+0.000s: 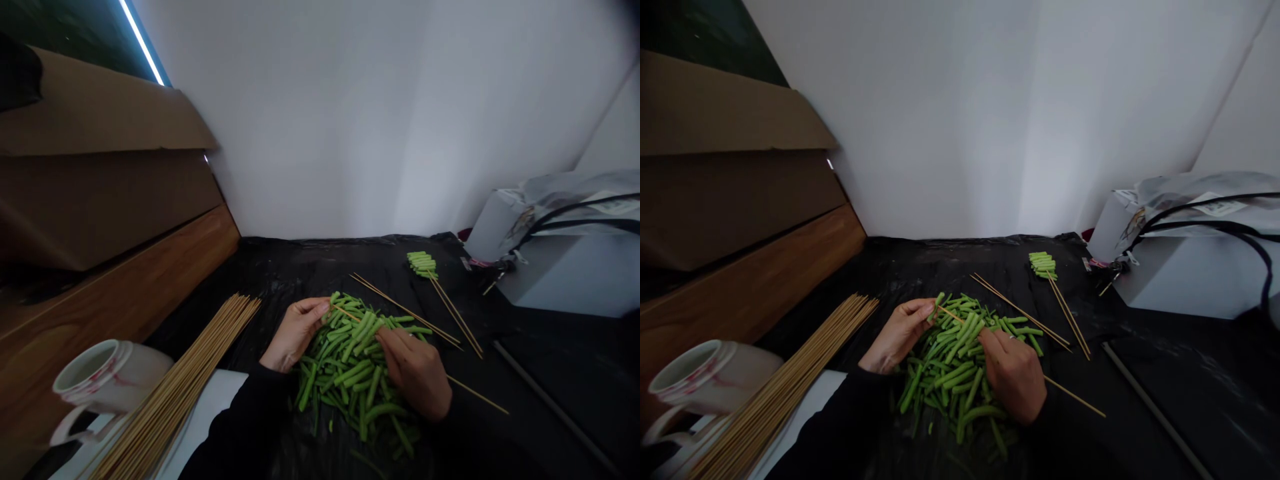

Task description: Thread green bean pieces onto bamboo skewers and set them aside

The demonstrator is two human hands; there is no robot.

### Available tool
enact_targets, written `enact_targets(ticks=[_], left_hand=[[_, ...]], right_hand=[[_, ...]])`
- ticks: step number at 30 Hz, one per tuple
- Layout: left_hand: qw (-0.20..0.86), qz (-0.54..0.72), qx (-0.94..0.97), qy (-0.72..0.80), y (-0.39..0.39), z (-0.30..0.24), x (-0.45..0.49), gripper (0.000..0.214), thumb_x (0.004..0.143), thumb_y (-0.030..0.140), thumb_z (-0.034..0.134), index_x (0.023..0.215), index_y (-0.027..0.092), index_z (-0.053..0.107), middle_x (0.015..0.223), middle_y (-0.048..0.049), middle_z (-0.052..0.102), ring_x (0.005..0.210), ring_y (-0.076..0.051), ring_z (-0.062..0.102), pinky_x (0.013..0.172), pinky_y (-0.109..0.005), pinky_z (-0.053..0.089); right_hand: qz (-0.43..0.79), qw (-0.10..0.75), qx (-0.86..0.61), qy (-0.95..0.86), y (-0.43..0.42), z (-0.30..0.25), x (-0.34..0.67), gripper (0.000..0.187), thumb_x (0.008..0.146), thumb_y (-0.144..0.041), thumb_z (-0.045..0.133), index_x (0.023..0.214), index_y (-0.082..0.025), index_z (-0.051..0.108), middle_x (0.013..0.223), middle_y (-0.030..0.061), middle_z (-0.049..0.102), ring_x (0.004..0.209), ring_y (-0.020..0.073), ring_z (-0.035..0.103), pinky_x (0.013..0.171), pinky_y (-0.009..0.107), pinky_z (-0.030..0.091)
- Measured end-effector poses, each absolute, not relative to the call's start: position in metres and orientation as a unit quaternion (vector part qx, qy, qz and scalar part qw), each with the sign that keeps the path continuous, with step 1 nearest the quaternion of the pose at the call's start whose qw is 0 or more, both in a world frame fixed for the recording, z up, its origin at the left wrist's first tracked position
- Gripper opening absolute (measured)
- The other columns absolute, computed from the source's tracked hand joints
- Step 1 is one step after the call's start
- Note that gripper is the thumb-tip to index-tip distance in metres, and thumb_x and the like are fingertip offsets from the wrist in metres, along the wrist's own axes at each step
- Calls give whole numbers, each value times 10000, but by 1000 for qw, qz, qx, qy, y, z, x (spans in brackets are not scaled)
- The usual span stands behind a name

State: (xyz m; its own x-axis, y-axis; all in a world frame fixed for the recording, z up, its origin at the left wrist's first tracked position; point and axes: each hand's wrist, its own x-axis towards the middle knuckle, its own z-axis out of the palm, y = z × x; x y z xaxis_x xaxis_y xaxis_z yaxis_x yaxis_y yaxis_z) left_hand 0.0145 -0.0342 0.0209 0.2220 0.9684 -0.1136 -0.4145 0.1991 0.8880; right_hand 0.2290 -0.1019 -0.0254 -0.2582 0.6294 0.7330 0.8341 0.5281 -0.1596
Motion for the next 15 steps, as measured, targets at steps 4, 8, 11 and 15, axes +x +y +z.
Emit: enact_targets(ticks=[4, 8, 11, 15], left_hand=[[697, 497, 377, 353, -34, 19, 14, 271, 615, 262, 857, 821, 107, 769, 761, -59, 731, 701, -123, 635, 735, -253, 505], [698, 493, 372, 361, -35, 20, 13, 263, 609, 246, 859, 806, 100, 765, 760, -62, 731, 681, -113, 626, 704, -240, 492], [697, 495, 370, 363, -35, 20, 13, 280, 591, 256, 869, 801, 105, 761, 765, -61, 732, 687, -115, 631, 701, -240, 491], [695, 497, 366, 370, -37, 20, 14, 288, 574, 256, 878, 792, 113, 757, 750, -49, 728, 665, -104, 626, 685, -230, 492]], right_hand=[[-118, 405, -462, -780, -102, -25, 228, 217, 929, -127, 460, 1061, -170, 626, 785, 25, 651, 685, 127, 595, 639, 256, 410], [-139, 405, -455, -781, -104, -23, 228, 239, 931, -127, 454, 1097, -156, 623, 741, 23, 636, 653, 127, 583, 620, 258, 410], [-138, 407, -459, -778, -105, -23, 227, 253, 929, -122, 440, 1096, -159, 626, 749, 30, 644, 677, 130, 597, 630, 253, 425], [-87, 418, -456, -781, -104, -22, 225, 219, 942, -145, 432, 1025, -176, 632, 815, 40, 675, 700, 128, 622, 632, 244, 454]])
